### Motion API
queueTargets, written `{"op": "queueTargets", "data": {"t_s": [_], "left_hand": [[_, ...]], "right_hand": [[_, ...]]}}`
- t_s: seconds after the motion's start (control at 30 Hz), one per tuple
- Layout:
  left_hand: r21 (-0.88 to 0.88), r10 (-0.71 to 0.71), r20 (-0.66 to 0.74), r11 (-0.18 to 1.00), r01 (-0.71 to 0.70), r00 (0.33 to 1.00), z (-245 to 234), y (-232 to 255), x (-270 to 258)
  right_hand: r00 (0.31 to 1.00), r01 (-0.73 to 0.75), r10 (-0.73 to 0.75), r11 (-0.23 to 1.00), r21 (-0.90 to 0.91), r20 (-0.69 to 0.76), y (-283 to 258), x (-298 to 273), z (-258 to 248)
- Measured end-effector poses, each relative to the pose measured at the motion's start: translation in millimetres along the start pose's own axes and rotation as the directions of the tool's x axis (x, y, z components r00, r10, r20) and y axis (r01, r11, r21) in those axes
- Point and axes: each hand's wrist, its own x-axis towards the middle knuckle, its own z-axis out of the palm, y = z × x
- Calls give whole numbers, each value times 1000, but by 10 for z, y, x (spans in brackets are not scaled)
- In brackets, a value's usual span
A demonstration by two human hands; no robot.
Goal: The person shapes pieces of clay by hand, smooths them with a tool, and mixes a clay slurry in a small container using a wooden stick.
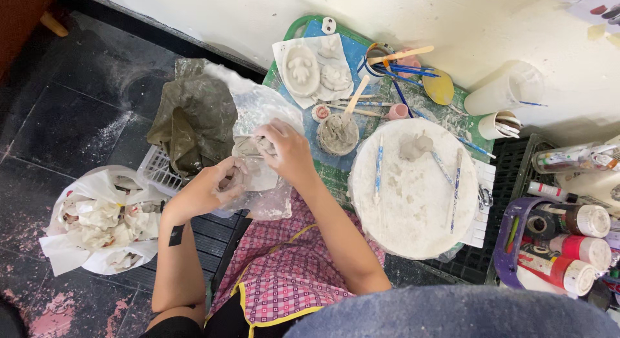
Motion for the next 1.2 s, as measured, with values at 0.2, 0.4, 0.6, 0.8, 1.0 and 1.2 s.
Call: {"op": "queueTargets", "data": {"t_s": [0.2,0.4,0.6,0.8,1.0,1.2], "left_hand": [[-64,-133,-66,990,129,989,-73,48,-38],[-283,-35,-111,959,2,993,-50,-126,13],[-176,-41,-8,984,40,999,-118,-269,-6],[-237,57,17,970,-52,998,-158,-388,-35],[-578,79,-52,811,-95,995,-209,-462,-57],[-249,139,-290,944,-215,947,-57,-198,71]], "right_hand": [[981,23,-17,999,-31,195,-103,-31,-131],[978,73,-39,984,-163,206,-62,-45,-256],[996,-24,28,999,-49,82,-64,-78,-199],[996,53,-48,996,-65,78,-53,-66,-97],[997,6,-5,1000,-10,79,-135,-118,-154],[975,-161,157,987,16,157,-128,-137,-245]]}}
